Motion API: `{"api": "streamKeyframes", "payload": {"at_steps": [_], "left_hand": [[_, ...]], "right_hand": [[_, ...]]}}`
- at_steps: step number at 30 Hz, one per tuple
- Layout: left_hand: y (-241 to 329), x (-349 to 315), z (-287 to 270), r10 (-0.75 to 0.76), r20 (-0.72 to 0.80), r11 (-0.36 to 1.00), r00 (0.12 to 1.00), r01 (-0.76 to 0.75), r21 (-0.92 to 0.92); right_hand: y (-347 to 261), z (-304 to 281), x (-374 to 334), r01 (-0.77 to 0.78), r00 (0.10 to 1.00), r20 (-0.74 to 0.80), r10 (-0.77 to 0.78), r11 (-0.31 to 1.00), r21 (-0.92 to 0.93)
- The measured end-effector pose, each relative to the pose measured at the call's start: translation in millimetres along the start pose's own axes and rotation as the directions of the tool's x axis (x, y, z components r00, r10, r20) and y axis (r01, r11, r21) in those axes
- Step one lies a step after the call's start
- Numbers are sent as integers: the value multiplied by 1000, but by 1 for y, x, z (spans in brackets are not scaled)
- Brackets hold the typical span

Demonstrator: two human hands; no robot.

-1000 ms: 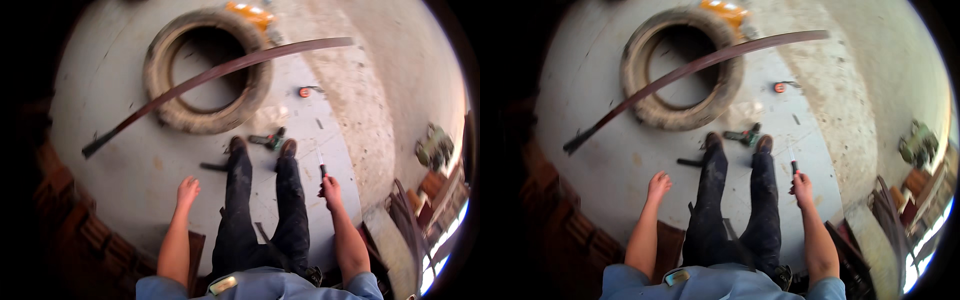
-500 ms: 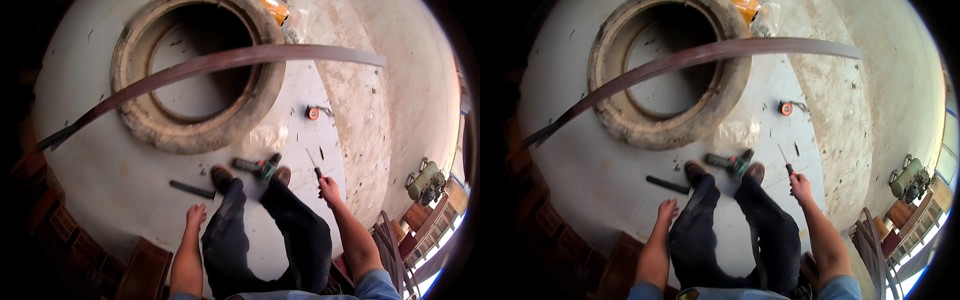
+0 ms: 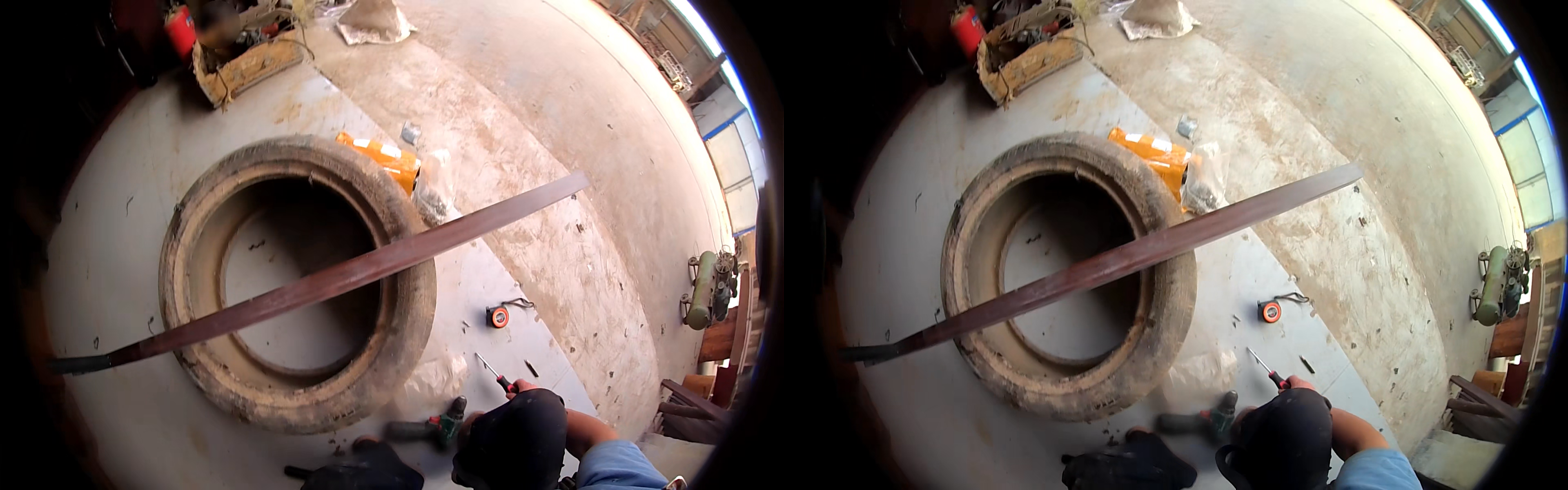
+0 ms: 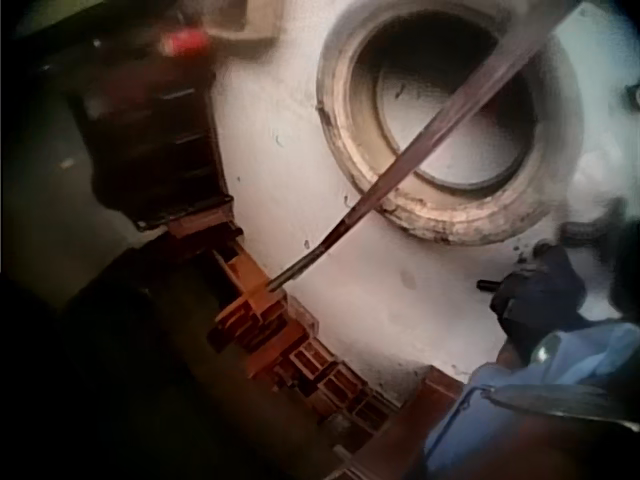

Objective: The person uses a screwdriver to tighten a bolt on a long metal bar resting on a tire. They then measure the bar with a tape measure and mark it with a pen. Finally, they use a power drill to drive a screw into the metal bar.

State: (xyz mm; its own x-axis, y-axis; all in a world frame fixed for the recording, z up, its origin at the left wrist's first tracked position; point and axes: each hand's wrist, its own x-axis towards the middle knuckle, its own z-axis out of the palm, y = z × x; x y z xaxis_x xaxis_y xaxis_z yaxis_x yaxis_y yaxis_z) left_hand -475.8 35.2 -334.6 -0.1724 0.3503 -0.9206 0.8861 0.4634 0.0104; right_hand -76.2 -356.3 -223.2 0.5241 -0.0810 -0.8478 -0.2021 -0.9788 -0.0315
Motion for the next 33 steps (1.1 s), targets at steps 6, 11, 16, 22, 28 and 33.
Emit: {"api": "streamKeyframes", "payload": {"at_steps": [6,11,16,22,28,33], "left_hand": [[43,0,4,65,-92,971,994,-85,-224],[25,-59,-12,84,-225,851,971,-187,-491],[3,-146,-67,146,-489,595,860,-471,-651],[84,-183,-177,412,-677,343,610,-792,-505],[275,-250,-172,770,-630,-7,103,-986,-169],[382,-278,-104,891,-447,-142,-77,-983,-113]], "right_hand": [[11,0,26,46,999,-6,-46,999,-22],[16,-31,61,149,984,-102,-144,988,49],[-63,-95,62,245,965,-183,-186,889,387],[-117,-130,40,370,928,-207,-309,818,441],[-115,-104,66,551,759,-326,-563,823,-138],[-109,-83,72,515,729,-323,-603,795,-321]]}}
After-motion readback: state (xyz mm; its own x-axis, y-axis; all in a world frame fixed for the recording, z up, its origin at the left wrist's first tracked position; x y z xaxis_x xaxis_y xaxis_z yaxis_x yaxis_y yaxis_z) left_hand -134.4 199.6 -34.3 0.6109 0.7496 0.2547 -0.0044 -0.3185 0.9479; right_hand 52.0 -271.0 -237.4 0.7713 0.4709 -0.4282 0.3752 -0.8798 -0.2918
